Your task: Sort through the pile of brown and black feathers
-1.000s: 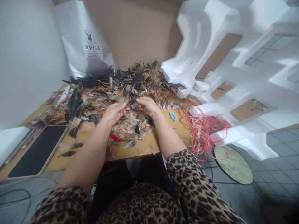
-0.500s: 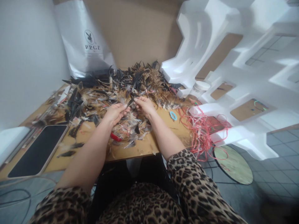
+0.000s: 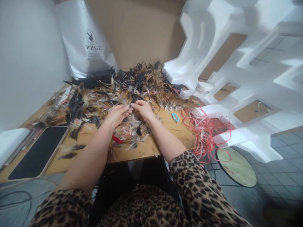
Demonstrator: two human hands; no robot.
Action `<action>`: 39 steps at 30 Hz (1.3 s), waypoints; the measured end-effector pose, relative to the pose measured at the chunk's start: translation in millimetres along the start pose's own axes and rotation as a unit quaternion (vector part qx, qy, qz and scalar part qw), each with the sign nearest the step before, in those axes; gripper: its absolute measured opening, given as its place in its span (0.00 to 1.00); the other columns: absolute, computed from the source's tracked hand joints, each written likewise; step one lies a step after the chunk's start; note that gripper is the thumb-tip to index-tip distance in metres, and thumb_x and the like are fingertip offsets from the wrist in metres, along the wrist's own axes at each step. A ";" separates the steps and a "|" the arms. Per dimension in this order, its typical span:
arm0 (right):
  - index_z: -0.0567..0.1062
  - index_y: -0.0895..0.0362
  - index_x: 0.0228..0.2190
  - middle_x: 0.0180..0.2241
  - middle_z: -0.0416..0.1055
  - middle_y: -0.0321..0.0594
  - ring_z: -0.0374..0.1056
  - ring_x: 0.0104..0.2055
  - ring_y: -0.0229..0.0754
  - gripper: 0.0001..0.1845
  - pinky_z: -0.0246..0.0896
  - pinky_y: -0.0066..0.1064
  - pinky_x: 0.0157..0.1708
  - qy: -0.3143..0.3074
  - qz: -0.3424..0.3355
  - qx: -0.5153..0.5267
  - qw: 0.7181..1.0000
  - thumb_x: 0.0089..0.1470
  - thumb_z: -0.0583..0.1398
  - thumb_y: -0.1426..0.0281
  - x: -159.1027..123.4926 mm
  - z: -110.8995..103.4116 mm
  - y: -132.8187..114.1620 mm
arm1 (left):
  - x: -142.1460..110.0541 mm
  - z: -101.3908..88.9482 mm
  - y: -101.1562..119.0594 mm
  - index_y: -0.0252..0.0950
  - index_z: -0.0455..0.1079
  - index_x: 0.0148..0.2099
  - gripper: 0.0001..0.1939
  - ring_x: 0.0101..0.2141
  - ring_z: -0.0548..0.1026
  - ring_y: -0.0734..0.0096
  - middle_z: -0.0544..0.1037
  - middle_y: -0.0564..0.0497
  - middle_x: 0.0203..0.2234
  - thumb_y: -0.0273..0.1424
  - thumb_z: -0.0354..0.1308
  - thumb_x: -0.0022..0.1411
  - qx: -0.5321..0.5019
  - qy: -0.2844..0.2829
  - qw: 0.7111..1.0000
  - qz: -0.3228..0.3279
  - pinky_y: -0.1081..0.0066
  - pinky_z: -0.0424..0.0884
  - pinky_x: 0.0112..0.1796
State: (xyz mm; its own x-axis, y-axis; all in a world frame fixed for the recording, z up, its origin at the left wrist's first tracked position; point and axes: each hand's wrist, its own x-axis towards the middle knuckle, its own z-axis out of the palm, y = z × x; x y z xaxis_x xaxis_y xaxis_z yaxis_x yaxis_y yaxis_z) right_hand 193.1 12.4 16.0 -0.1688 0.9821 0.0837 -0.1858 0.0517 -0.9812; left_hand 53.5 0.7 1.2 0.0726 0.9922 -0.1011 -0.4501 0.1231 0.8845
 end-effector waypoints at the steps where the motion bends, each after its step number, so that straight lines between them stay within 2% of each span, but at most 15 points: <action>1: 0.63 0.58 0.19 0.13 0.60 0.26 0.51 0.15 0.26 0.18 0.42 0.21 0.16 0.002 -0.002 -0.001 1.000 0.35 0.66 0.61 0.1 -0.3 -1.1 | -0.1 0.1 0.0 0.26 0.72 0.29 0.04 0.21 0.73 0.80 0.77 0.44 0.23 0.22 0.63 0.49 0.001 -0.002 1.000 -0.006 0.84 0.68 0.22; 10: 0.64 0.58 0.19 0.14 0.58 0.26 0.50 0.18 0.27 0.17 0.44 0.21 0.19 -0.013 -0.036 -0.041 0.998 0.37 0.64 0.61 4.2 -2.5 5.5 | -2.8 2.3 1.4 0.26 0.73 0.29 0.03 0.20 0.72 0.82 0.77 0.45 0.22 0.21 0.63 0.49 0.020 -0.012 0.999 -0.031 0.84 0.67 0.21; 20: 0.66 0.58 0.21 0.17 0.59 0.27 0.52 0.20 0.28 0.16 0.48 0.21 0.21 -0.015 -0.050 -0.053 0.997 0.38 0.64 0.60 4.8 -2.9 8.1 | -2.9 -0.5 -0.3 0.27 0.73 0.28 0.04 0.19 0.72 0.81 0.76 0.46 0.21 0.24 0.64 0.49 0.079 -0.024 0.996 -0.015 0.82 0.67 0.22; 23: 0.69 0.59 0.23 0.19 0.63 0.29 0.57 0.22 0.29 0.15 0.54 0.22 0.24 -0.016 -0.058 -0.056 0.997 0.39 0.64 0.61 5.0 -2.2 7.3 | -3.4 -0.2 1.0 0.27 0.73 0.29 0.04 0.20 0.73 0.79 0.77 0.45 0.22 0.25 0.63 0.49 0.067 -0.023 0.997 -0.016 0.82 0.67 0.22; 26: 0.72 0.60 0.31 0.27 0.70 0.34 0.62 0.27 0.31 0.15 0.59 0.24 0.30 -0.032 -0.077 -0.102 0.991 0.41 0.63 0.62 3.1 -2.4 4.9 | -2.5 -0.7 3.2 0.27 0.72 0.30 0.04 0.22 0.75 0.77 0.77 0.45 0.22 0.23 0.63 0.50 0.011 -0.006 1.000 -0.025 0.82 0.68 0.22; 29: 0.73 0.59 0.37 0.32 0.72 0.37 0.63 0.29 0.32 0.16 0.60 0.26 0.35 -0.041 -0.144 -0.247 0.958 0.44 0.62 0.65 -1.9 -2.9 1.4 | -0.3 -2.7 4.3 0.27 0.72 0.31 0.04 0.24 0.75 0.77 0.77 0.46 0.24 0.22 0.62 0.50 -0.038 0.002 0.999 -0.033 0.81 0.70 0.24; 32: 0.73 0.57 0.39 0.34 0.71 0.38 0.64 0.33 0.35 0.14 0.59 0.28 0.37 -0.034 -0.221 -0.405 0.886 0.48 0.60 0.66 -7.2 -2.9 -1.1 | 0.9 -4.4 3.6 0.27 0.72 0.32 0.04 0.25 0.75 0.77 0.78 0.45 0.26 0.21 0.62 0.50 -0.051 0.005 0.998 -0.044 0.79 0.71 0.27; 34: 0.73 0.56 0.38 0.35 0.71 0.38 0.64 0.36 0.38 0.12 0.57 0.29 0.38 -0.032 -0.242 -0.469 0.849 0.50 0.59 0.67 -9.2 -3.1 -2.0 | 0.5 -4.2 2.7 0.28 0.72 0.31 0.03 0.26 0.75 0.77 0.78 0.45 0.27 0.21 0.61 0.51 -0.046 0.006 0.998 -0.052 0.78 0.72 0.28; 36: 0.73 0.55 0.37 0.34 0.70 0.38 0.65 0.36 0.38 0.11 0.57 0.29 0.38 -0.029 -0.244 -0.498 0.832 0.50 0.58 0.66 -9.7 -3.8 -2.7 | -0.7 -2.9 2.3 0.28 0.72 0.30 0.02 0.26 0.76 0.76 0.78 0.46 0.26 0.21 0.61 0.51 -0.038 0.005 0.998 -0.058 0.77 0.72 0.29; 39: 0.73 0.55 0.36 0.34 0.70 0.37 0.64 0.35 0.38 0.10 0.56 0.28 0.37 -0.023 -0.240 -0.512 0.824 0.52 0.57 0.66 -9.2 -5.1 -4.2 | -3.2 -0.3 2.8 0.29 0.72 0.29 0.01 0.26 0.75 0.76 0.77 0.47 0.24 0.21 0.62 0.50 -0.012 0.014 0.998 -0.056 0.76 0.72 0.30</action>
State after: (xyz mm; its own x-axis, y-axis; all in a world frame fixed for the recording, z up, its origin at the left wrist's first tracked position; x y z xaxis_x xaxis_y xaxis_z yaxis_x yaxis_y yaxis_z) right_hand 200.4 4.1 18.4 -0.3549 0.7975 0.4878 0.6691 0.5811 -0.4633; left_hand 51.7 -2.0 3.9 0.0993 0.9722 -0.2121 -0.4625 0.2339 0.8552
